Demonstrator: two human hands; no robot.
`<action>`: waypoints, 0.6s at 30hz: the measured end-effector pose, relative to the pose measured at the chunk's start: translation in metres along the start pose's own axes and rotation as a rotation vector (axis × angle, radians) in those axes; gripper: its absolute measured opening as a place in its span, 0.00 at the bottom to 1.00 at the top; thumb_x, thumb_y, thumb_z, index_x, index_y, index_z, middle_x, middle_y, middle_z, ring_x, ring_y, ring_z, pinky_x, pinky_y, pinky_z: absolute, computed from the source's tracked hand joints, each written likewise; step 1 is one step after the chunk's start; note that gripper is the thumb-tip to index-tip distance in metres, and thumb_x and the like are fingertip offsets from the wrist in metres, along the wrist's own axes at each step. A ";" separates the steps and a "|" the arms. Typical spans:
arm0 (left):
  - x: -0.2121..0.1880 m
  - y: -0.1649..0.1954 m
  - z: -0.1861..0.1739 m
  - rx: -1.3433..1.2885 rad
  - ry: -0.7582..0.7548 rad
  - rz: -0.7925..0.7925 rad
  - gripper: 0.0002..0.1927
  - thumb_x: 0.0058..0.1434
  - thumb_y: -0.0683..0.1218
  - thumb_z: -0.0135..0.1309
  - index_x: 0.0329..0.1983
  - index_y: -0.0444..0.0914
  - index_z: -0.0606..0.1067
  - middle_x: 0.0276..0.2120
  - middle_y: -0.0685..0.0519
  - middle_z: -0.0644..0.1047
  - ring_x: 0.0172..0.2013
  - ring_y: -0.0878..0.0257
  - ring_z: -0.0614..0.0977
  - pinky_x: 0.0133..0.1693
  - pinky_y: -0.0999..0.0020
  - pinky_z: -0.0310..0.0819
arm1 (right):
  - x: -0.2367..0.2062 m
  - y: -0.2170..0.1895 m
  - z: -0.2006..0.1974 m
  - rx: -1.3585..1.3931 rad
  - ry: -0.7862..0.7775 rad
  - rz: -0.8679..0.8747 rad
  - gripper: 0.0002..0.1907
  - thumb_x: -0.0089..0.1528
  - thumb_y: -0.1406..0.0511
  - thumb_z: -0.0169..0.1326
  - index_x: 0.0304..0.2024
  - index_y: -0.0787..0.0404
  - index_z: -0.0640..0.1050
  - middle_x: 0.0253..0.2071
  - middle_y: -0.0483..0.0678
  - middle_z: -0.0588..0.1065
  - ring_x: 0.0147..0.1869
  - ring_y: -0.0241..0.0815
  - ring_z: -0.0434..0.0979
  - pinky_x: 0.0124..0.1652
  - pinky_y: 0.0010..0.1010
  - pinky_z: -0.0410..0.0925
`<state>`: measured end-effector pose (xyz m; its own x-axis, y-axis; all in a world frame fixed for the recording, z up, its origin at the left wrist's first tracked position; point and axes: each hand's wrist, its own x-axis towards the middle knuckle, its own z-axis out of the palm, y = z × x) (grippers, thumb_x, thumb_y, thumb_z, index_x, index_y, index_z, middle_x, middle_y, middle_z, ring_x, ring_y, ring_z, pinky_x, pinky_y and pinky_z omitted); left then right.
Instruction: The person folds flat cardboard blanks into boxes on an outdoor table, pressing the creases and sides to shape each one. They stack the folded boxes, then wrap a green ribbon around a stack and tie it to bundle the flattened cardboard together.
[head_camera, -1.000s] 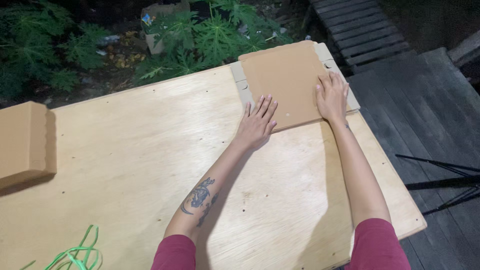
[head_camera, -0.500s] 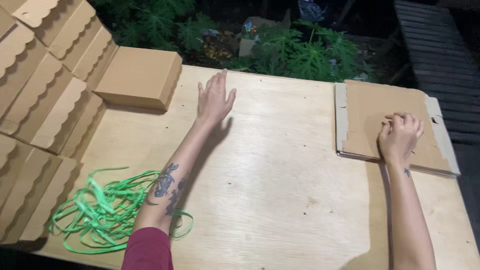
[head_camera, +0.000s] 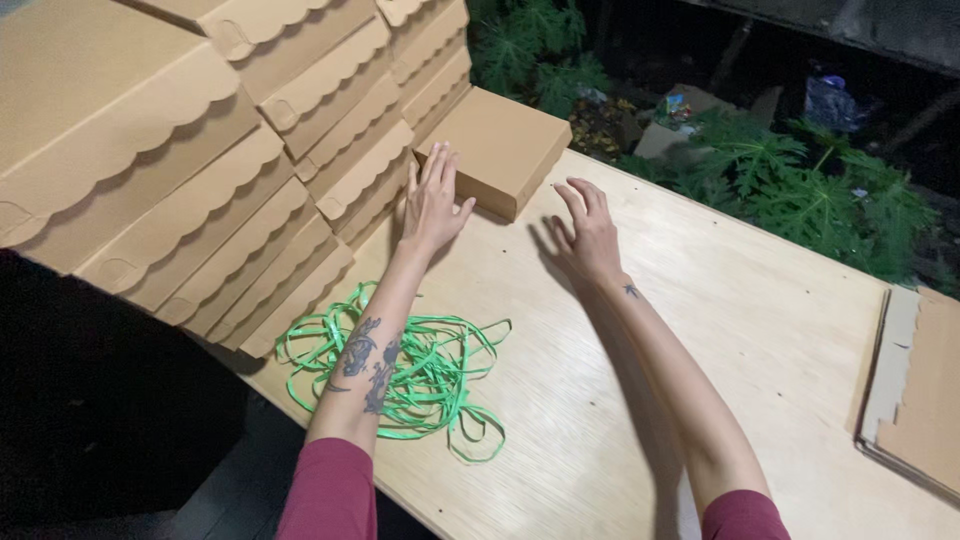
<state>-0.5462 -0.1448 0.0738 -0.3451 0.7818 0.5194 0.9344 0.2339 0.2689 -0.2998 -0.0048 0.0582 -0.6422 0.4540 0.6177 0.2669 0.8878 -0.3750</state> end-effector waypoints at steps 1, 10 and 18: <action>-0.001 -0.004 -0.001 0.036 -0.006 0.011 0.39 0.56 0.47 0.63 0.68 0.32 0.61 0.71 0.39 0.58 0.72 0.48 0.55 0.68 0.39 0.43 | 0.009 -0.011 0.013 -0.009 0.019 -0.079 0.29 0.63 0.66 0.61 0.67 0.56 0.70 0.71 0.56 0.64 0.74 0.60 0.62 0.65 0.51 0.65; 0.004 -0.012 0.012 0.341 0.002 0.030 0.35 0.56 0.39 0.58 0.69 0.38 0.64 0.70 0.47 0.64 0.72 0.55 0.60 0.70 0.41 0.46 | 0.048 -0.041 0.062 -0.092 -0.111 -0.043 0.39 0.55 0.63 0.66 0.67 0.57 0.66 0.74 0.55 0.57 0.79 0.61 0.49 0.65 0.70 0.51; 0.018 -0.007 0.012 0.377 0.280 0.106 0.13 0.62 0.42 0.54 0.51 0.42 0.76 0.52 0.54 0.80 0.56 0.61 0.78 0.62 0.30 0.55 | 0.038 -0.025 0.057 -0.043 -0.064 -0.161 0.34 0.53 0.76 0.59 0.64 0.59 0.72 0.68 0.51 0.69 0.75 0.56 0.63 0.60 0.41 0.69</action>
<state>-0.5584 -0.1250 0.0714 -0.2081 0.6388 0.7407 0.9149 0.3949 -0.0836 -0.3718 -0.0140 0.0519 -0.7231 0.3012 0.6216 0.1869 0.9517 -0.2438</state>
